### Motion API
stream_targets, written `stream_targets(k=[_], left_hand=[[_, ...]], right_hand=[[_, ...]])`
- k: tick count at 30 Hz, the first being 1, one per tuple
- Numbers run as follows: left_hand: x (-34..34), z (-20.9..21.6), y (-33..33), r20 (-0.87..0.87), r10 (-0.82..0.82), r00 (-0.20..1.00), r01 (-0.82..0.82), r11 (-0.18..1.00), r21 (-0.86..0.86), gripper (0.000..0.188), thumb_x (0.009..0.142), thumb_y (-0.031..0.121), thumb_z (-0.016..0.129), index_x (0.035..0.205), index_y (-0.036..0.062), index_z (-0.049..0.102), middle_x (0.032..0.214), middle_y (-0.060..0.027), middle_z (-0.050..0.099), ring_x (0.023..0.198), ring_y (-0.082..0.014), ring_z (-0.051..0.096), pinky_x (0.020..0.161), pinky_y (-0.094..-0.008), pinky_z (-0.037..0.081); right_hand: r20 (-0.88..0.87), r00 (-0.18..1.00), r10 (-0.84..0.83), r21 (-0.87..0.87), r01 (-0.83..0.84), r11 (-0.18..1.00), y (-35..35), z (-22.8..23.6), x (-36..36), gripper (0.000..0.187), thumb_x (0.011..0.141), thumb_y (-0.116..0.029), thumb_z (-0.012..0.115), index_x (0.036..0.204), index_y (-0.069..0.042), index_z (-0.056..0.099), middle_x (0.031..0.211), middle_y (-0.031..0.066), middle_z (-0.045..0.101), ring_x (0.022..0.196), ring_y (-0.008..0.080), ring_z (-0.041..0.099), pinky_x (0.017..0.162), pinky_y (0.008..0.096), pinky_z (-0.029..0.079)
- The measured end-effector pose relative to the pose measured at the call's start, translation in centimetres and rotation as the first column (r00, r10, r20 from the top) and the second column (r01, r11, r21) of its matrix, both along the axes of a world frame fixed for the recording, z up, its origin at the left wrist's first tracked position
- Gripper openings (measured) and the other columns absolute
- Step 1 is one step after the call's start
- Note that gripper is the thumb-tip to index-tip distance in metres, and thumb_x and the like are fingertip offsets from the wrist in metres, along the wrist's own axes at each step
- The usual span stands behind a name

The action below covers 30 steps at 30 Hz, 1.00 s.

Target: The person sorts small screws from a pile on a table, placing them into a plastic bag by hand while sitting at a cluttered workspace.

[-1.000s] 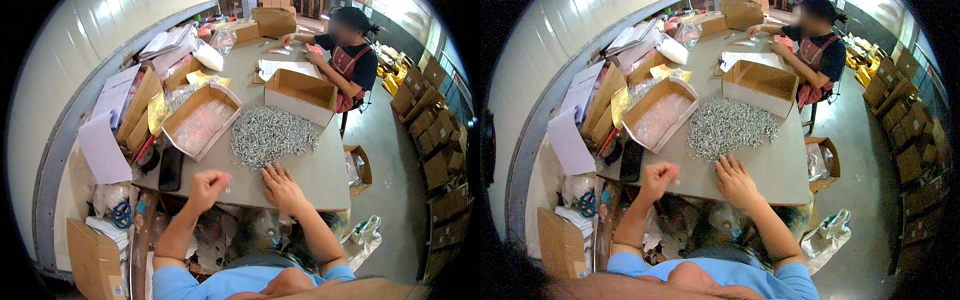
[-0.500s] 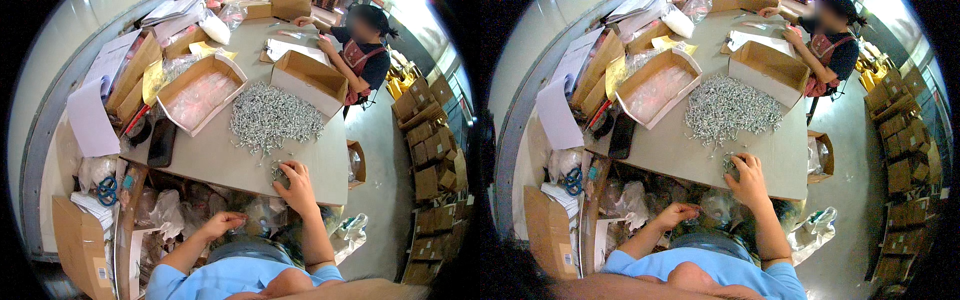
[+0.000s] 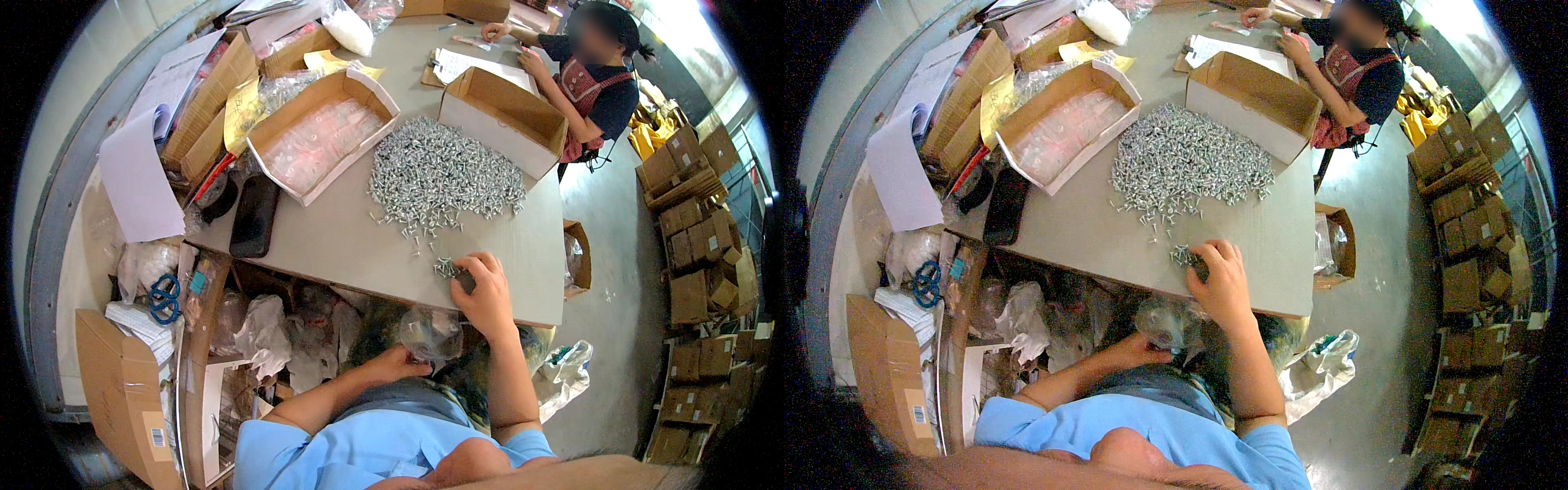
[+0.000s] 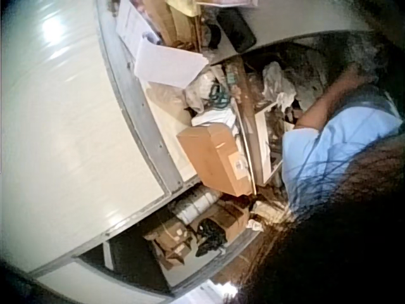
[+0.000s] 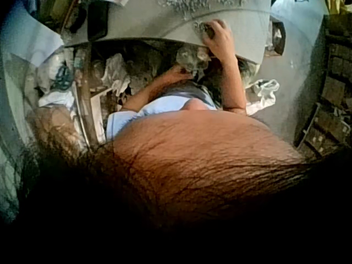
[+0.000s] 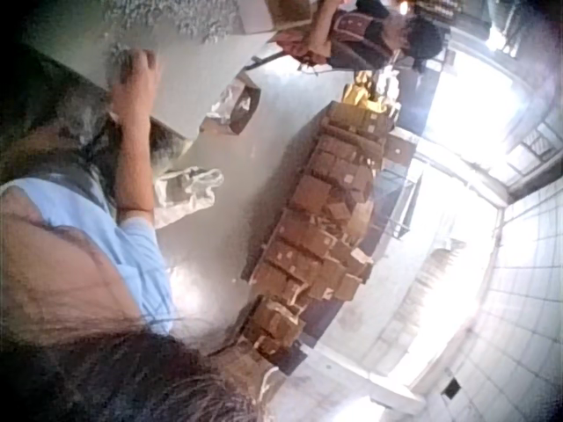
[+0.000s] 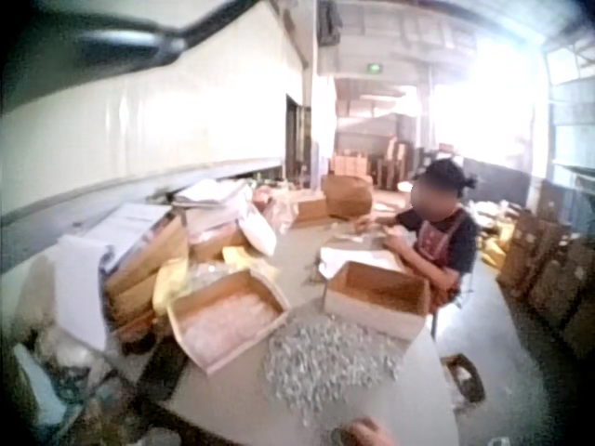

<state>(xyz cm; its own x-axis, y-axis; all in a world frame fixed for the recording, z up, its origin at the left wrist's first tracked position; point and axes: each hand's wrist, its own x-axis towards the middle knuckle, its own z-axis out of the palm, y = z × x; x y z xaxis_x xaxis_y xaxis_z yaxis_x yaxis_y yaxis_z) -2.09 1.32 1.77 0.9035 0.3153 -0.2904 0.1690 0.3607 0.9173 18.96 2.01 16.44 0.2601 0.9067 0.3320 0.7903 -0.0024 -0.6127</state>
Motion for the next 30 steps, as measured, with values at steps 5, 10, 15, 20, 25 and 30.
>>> stream_targets(k=[5,10,15,20,25,30], left_hand=[[1.0,1.2,-0.4,0.011,0.059,0.998,-0.059,0.997,0.052,0.043,0.083,0.02,0.07,0.12,0.0046,0.054,0.114,-0.0072,0.06,0.105,-0.0183,0.054,0.093,-0.0342,0.043],[1.5,2.0,-0.3,-0.087,0.082,0.993,-0.07,0.989,0.127,0.038,0.082,0.022,0.07,0.114,0.0049,0.058,0.114,-0.0076,0.06,0.104,-0.0194,0.055,0.092,-0.0344,0.044],[2.0,1.4,-1.3,0.012,0.269,0.963,-0.265,0.939,0.219,0.035,0.078,0.019,0.073,0.106,0.004,0.06,0.102,-0.0064,0.064,0.094,-0.017,0.059,0.084,-0.033,0.047],[2.2,0.7,-1.5,-0.056,0.277,0.959,-0.265,0.952,0.155,0.045,0.076,0.024,0.076,0.111,0.0048,0.056,0.107,-0.0085,0.061,0.103,-0.0214,0.056,0.089,-0.0355,0.045],[2.2,2.5,-1.4,-0.089,0.294,0.952,-0.28,0.949,0.146,0.027,0.08,0.018,0.071,0.1,0.003,0.061,0.088,-0.0059,0.065,0.082,-0.0144,0.059,0.075,-0.0302,0.048],[2.5,4.4,-1.7,-0.039,0.39,0.92,-0.384,0.917,0.11,0.027,0.08,0.015,0.071,0.101,0.0015,0.06,0.088,-0.0061,0.066,0.078,-0.0136,0.06,0.072,-0.0281,0.049]], right_hand=[[0.006,0.999,-0.036,0.051,0.036,0.998,0.2,-0.5,-0.4,0.02,0.071,-0.005,0.064,0.091,-0.003,0.063,0.096,0.0136,0.058,0.095,0.0327,0.054,0.082,0.0393,0.045],[0.062,0.997,-0.054,0.102,0.047,0.994,0.3,-0.9,-0.6,0.017,0.071,-0.005,0.065,0.088,-0.004,0.062,0.092,0.0129,0.057,0.09,0.0327,0.055,0.078,0.0403,0.046],[0.086,0.987,-0.134,0.116,0.123,0.986,-0.6,-0.9,-1.0,0.015,0.072,-0.005,0.065,0.086,-0.002,0.064,0.09,0.0131,0.059,0.087,0.0324,0.057,0.077,0.0392,0.047],[0.099,0.993,-0.058,0.073,0.051,0.996,-2.6,-0.4,-2.1,0.014,0.071,-0.006,0.066,0.085,-0.003,0.064,0.088,0.0133,0.06,0.082,0.0321,0.058,0.074,0.039,0.048],[-0.139,0.986,0.087,-0.068,-0.097,0.993,-2.6,1.7,-2.8,0.02,0.073,-0.007,0.067,0.093,-0.003,0.065,0.089,0.0134,0.059,0.077,0.0301,0.059,0.068,0.037,0.049],[0.077,0.997,-0.016,0.052,0.012,0.999,0.4,0.4,-2.5,0.022,0.073,-0.007,0.066,0.095,-0.007,0.064,0.092,0.0123,0.058,0.086,0.0321,0.058,0.076,0.0399,0.048]])
